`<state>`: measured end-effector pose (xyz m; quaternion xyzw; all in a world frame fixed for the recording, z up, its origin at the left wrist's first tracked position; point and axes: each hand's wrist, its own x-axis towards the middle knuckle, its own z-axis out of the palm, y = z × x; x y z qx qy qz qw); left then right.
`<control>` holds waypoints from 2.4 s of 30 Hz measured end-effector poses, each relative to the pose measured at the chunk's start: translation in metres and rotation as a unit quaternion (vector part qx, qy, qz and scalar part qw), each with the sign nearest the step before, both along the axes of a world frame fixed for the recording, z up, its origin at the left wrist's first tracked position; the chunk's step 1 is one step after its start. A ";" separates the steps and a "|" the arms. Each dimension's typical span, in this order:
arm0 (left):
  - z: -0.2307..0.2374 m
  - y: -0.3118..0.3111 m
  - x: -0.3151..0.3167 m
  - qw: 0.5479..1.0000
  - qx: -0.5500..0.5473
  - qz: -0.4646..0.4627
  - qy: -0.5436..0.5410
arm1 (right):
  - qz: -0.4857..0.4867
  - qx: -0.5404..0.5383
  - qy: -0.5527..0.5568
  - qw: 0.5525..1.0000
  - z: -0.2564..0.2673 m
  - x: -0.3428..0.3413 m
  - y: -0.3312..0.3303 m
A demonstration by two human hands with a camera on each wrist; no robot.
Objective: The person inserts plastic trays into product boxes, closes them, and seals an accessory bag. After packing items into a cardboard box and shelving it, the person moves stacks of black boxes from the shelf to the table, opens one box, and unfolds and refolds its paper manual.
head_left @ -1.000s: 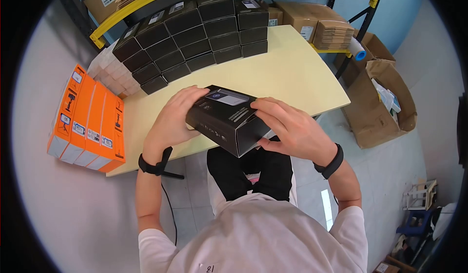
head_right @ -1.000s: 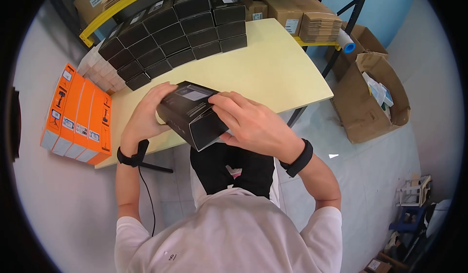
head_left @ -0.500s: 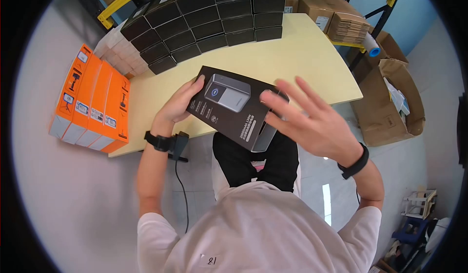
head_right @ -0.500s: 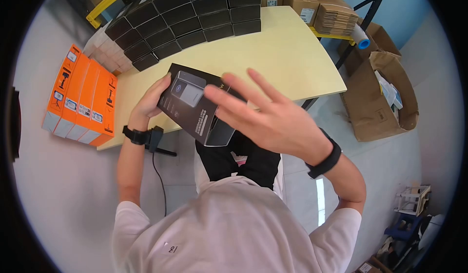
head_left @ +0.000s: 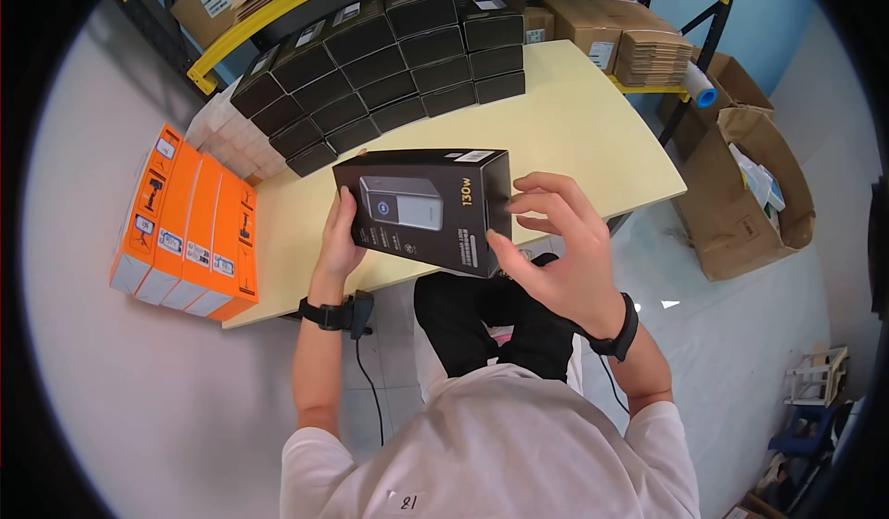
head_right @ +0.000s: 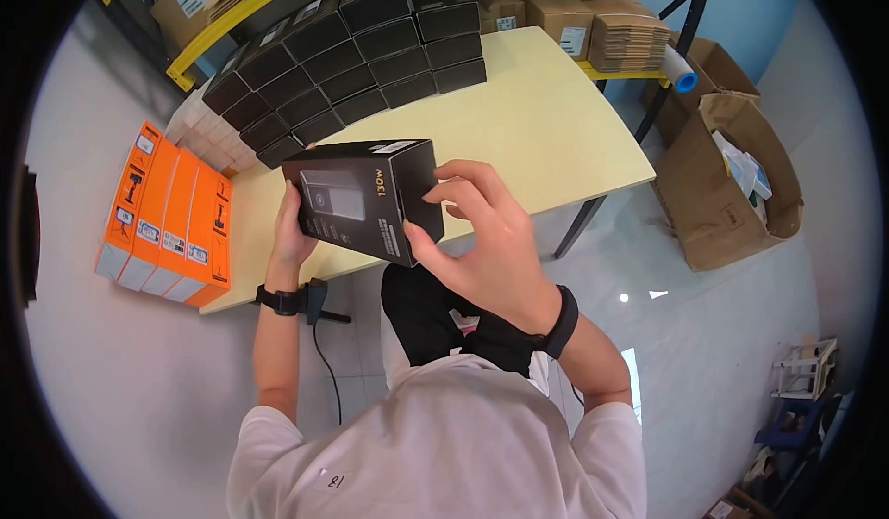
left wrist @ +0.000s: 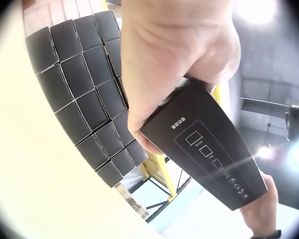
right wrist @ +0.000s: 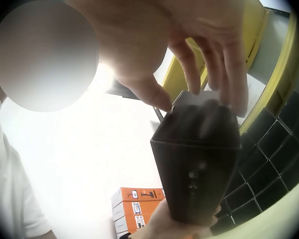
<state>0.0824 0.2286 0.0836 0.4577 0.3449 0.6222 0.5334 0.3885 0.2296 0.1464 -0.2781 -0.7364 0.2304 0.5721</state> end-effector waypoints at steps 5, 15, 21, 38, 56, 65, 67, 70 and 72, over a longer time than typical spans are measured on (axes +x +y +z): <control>-0.004 -0.002 -0.001 0.999 0.033 0.008 -0.001 | 0.024 -0.045 -0.051 0.997 0.011 0.004 0.004; -0.013 -0.007 -0.005 0.967 0.096 0.117 0.205 | 0.126 -0.120 -0.125 0.977 0.009 0.010 0.031; 0.017 -0.009 0.009 0.890 0.151 0.185 0.389 | 0.148 -0.232 -0.148 0.950 0.011 0.014 0.037; -0.005 0.002 0.001 0.968 -0.012 0.181 0.175 | 0.314 -0.379 0.061 0.868 -0.046 0.035 0.071; 0.061 -0.019 0.029 0.896 0.102 0.071 0.427 | 0.135 -0.531 0.171 0.819 -0.055 0.014 0.071; 0.056 -0.031 -0.013 0.907 0.147 0.092 0.384 | 0.080 -0.489 0.204 0.844 -0.060 0.077 0.105; 0.056 -0.045 -0.029 0.914 0.105 0.149 0.362 | 0.071 -0.493 0.216 0.840 -0.065 0.103 0.113; 0.032 -0.051 -0.068 0.932 0.077 0.179 0.306 | 0.090 -0.519 0.290 0.799 -0.068 0.128 0.118; 0.015 -0.051 -0.078 0.924 0.077 0.207 0.313 | 0.127 -0.524 0.312 0.782 -0.077 0.134 0.121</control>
